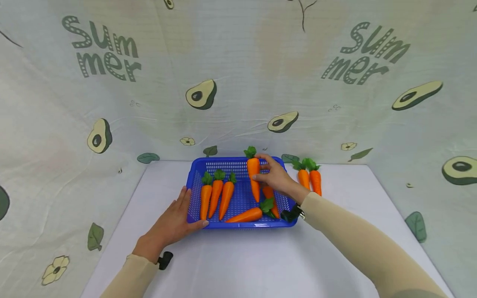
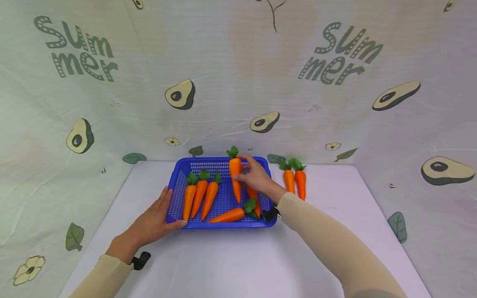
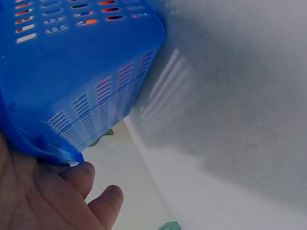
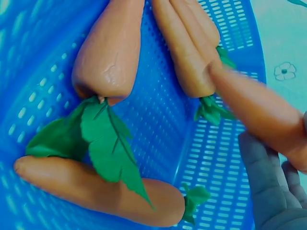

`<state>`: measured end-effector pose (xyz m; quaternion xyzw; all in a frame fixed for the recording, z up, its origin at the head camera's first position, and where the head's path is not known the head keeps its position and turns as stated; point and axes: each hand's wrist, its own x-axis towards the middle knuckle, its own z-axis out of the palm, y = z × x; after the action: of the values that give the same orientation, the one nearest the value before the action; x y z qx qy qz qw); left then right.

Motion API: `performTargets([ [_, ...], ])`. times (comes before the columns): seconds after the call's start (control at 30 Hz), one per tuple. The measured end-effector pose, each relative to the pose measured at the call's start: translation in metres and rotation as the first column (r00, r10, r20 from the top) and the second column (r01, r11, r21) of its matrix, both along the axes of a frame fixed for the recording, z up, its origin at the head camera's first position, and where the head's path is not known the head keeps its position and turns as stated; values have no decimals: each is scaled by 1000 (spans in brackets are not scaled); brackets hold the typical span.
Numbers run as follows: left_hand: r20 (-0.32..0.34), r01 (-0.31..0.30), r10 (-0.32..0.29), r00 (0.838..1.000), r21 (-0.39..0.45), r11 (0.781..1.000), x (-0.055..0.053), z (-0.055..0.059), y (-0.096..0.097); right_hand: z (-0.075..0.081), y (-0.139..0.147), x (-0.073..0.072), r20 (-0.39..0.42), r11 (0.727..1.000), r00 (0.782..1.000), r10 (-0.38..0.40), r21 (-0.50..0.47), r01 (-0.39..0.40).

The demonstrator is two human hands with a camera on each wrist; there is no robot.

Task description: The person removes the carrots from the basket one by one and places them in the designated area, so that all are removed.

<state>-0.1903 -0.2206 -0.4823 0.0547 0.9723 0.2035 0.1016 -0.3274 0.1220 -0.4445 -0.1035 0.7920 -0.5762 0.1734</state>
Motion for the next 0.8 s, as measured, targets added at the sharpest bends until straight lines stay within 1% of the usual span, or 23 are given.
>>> performTargets([
  [0.17, 10, -3, 3, 1000, 1, 1000, 0, 0, 0, 3, 8, 6, -64, 999, 998, -22, 41, 25],
  [0.43, -11, 7, -7, 1000, -2, 1000, 0, -1, -1, 9, 19, 13, -141, 994, 989, -51, 84, 63],
  [0.53, -24, 12, -12, 1000, -13, 1000, 1, -2, -1, 10, 24, 14, -140, 994, 988, -59, 79, 70],
  [0.63, -51, 20, -22, 998, -30, 999, 2, -1, -1, 13, 29, 14, -133, 995, 989, -68, 69, 78],
  [0.8, -95, 44, -52, 994, -77, 996, 3, 0, 0, 20, 44, 15, -121, 997, 990, -69, 33, 73],
])
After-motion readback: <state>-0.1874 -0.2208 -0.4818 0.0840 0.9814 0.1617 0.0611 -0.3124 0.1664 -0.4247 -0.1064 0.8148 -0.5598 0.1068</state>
